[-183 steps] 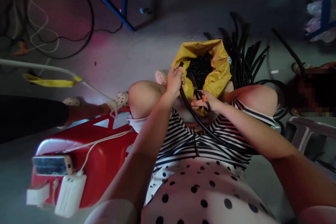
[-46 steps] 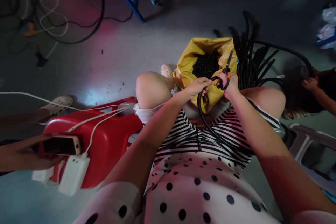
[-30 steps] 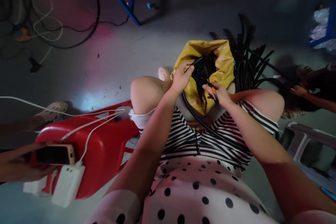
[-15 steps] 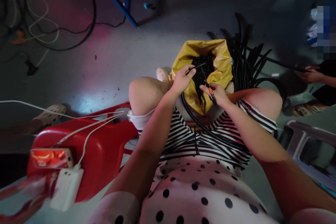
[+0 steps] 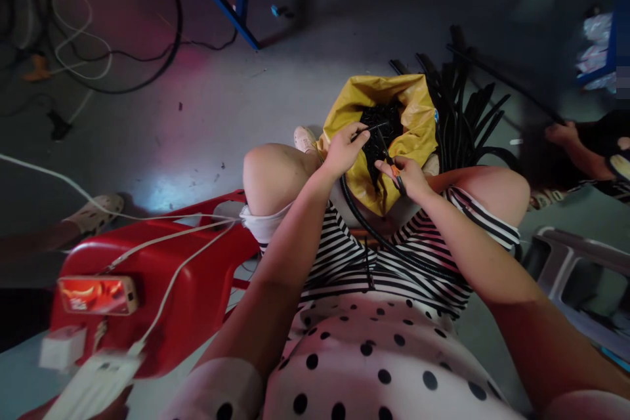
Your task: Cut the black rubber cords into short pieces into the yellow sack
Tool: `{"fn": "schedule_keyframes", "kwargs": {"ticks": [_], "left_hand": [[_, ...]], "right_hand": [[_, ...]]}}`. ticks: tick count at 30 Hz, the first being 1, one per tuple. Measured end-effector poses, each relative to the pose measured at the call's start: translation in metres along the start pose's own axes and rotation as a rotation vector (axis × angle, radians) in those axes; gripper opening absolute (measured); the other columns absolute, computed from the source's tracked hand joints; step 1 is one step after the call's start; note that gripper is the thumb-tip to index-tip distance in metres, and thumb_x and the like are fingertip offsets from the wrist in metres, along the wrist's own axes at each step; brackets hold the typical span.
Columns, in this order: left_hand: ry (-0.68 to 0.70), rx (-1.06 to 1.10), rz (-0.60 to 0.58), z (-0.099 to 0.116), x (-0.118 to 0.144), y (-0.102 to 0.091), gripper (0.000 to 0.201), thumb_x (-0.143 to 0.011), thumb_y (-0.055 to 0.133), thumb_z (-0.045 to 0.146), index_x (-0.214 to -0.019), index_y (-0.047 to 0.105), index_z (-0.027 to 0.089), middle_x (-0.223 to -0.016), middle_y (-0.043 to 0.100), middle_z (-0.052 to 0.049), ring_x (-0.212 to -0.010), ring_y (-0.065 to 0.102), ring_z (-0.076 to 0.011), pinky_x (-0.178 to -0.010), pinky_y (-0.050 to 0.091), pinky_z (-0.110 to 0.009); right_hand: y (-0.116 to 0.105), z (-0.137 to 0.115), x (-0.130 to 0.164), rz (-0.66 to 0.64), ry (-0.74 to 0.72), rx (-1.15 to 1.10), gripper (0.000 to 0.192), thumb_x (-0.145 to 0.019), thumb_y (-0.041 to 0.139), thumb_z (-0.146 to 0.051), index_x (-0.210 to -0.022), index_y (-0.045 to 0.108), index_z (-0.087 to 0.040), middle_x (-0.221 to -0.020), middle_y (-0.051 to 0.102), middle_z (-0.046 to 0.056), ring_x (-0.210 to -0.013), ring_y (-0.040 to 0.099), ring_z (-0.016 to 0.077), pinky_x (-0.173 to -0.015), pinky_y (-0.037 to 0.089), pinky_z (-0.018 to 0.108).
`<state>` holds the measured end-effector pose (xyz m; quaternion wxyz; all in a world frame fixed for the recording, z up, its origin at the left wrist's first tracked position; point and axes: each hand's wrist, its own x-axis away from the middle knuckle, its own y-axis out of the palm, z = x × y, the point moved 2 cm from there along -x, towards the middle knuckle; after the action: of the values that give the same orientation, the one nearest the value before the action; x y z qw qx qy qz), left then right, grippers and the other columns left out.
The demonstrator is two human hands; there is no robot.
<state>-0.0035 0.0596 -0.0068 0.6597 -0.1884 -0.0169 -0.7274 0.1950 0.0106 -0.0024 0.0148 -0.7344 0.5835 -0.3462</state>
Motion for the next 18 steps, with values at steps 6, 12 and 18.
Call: {"fn": "schedule_keyframes", "kwargs": {"ticks": [6,12,18], "left_hand": [[0.021,0.001,0.014,0.002,0.002,-0.001,0.014,-0.101,0.072,0.033,-0.105,0.074,0.02,-0.08,0.071,-0.002,-0.091,0.072,-0.0184,-0.083,0.056,-0.026],[0.031,0.016,0.013,-0.003,-0.001,0.001,0.015,-0.102,0.07,0.033,-0.107,0.074,0.019,-0.075,0.068,0.0,-0.085,0.07,-0.017,-0.081,0.055,-0.026],[0.049,0.055,0.011,-0.009,-0.005,0.004,0.019,-0.103,0.072,0.038,-0.104,0.074,0.019,-0.073,0.068,0.0,-0.082,0.07,-0.0161,-0.079,0.056,-0.025]], "right_hand": [[0.003,0.006,-0.003,-0.026,0.035,-0.064,0.073,-0.078,0.079,-0.089,-0.067,0.047,-0.025,-0.061,0.044,-0.002,-0.064,0.04,0.0154,-0.059,0.027,0.033],[0.007,0.012,-0.005,-0.047,0.053,-0.186,0.076,-0.071,0.081,-0.092,-0.068,0.044,-0.026,-0.061,0.042,-0.003,-0.063,0.039,0.0148,-0.057,0.026,0.031],[0.007,0.013,-0.006,-0.06,0.05,-0.212,0.076,-0.073,0.08,-0.092,-0.069,0.044,-0.026,-0.06,0.042,-0.003,-0.06,0.038,0.0137,-0.056,0.027,0.032]]}}
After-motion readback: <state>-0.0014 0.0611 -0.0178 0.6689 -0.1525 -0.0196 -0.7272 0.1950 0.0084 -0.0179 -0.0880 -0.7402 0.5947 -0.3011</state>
